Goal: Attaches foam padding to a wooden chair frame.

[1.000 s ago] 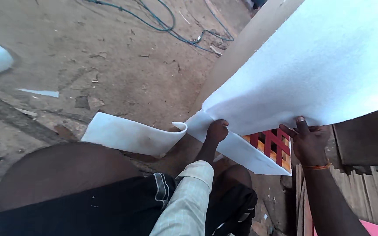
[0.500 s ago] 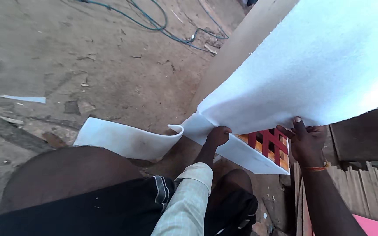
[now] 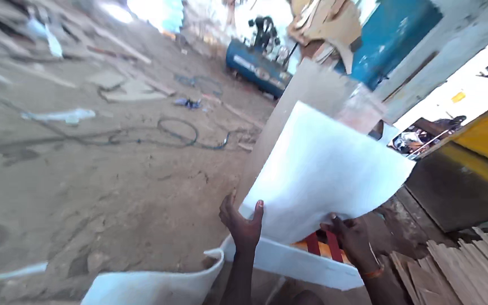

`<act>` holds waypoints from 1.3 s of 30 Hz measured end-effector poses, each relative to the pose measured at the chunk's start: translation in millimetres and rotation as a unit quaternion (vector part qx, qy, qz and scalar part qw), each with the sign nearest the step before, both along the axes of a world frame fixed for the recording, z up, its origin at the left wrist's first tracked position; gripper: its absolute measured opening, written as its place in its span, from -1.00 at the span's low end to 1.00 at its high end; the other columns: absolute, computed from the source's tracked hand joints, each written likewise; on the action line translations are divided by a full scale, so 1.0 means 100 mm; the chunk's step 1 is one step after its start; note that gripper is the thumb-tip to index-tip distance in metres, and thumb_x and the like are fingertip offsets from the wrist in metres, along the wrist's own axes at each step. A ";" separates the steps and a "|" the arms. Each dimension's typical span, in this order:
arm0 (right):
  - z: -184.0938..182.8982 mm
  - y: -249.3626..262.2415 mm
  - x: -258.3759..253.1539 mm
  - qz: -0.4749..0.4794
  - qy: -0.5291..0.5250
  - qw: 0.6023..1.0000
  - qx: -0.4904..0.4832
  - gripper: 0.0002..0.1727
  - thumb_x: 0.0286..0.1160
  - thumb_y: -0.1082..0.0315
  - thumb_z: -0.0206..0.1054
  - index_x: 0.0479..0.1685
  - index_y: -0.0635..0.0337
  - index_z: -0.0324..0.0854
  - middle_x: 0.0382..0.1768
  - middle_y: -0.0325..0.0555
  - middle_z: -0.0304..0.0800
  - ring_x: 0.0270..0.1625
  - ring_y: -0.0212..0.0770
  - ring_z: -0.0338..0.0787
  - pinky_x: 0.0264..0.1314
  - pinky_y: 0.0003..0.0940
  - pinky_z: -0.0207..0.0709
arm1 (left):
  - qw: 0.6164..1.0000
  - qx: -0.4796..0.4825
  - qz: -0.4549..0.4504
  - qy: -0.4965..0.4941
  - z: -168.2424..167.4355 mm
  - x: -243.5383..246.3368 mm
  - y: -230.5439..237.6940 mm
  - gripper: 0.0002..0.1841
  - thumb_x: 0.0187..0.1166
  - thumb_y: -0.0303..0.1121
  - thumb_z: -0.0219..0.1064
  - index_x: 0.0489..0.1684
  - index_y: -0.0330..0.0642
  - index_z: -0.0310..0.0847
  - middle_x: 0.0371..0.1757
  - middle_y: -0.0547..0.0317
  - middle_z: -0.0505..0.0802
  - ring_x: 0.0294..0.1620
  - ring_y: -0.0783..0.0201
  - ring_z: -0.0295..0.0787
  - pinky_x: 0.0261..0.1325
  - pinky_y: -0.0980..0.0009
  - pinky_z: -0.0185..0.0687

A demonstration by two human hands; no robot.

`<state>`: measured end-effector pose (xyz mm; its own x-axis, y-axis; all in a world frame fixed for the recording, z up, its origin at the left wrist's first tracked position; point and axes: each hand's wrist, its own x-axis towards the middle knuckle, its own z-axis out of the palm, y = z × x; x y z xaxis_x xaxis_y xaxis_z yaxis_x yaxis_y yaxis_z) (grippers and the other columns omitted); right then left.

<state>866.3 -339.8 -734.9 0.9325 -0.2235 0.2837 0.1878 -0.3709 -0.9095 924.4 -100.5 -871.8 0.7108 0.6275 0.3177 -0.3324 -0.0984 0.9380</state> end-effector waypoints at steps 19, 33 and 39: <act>0.80 0.31 0.23 0.011 -0.151 0.968 0.199 -0.64 0.67 0.39 0.33 0.40 0.13 0.58 0.04 0.00 0.85 -0.10 -0.03 0.93 -0.25 -0.09 0.91 | 0.938 0.081 -0.300 -0.154 2.29 0.36 0.90 -0.88 0.63 -0.36 0.43 -0.01 -0.08 0.81 -0.19 0.14 0.89 -0.34 0.26 0.83 -0.27 0.38 0.80; 1.00 0.24 0.38 -0.047 -0.117 0.984 0.127 -0.71 0.68 0.35 0.32 0.31 0.11 0.55 0.00 -0.03 0.83 -0.11 -0.06 0.92 -0.21 -0.06 0.88 | 0.941 0.026 -0.295 -0.166 2.36 0.56 0.68 -0.86 0.64 -0.26 0.42 -0.01 -0.05 0.81 -0.30 0.24 0.88 -0.43 0.39 0.79 -0.34 0.49 0.76; 1.02 0.27 0.52 -0.054 -0.096 0.989 0.097 -0.74 0.72 0.25 0.31 0.25 0.08 0.57 -0.01 -0.07 0.84 -0.15 -0.12 0.90 -0.27 -0.16 0.85 | 0.950 0.030 -0.262 -0.167 2.33 0.61 0.59 -0.81 0.64 -0.21 0.43 0.04 -0.04 0.77 -0.29 0.27 0.84 -0.43 0.41 0.75 -0.35 0.51 0.72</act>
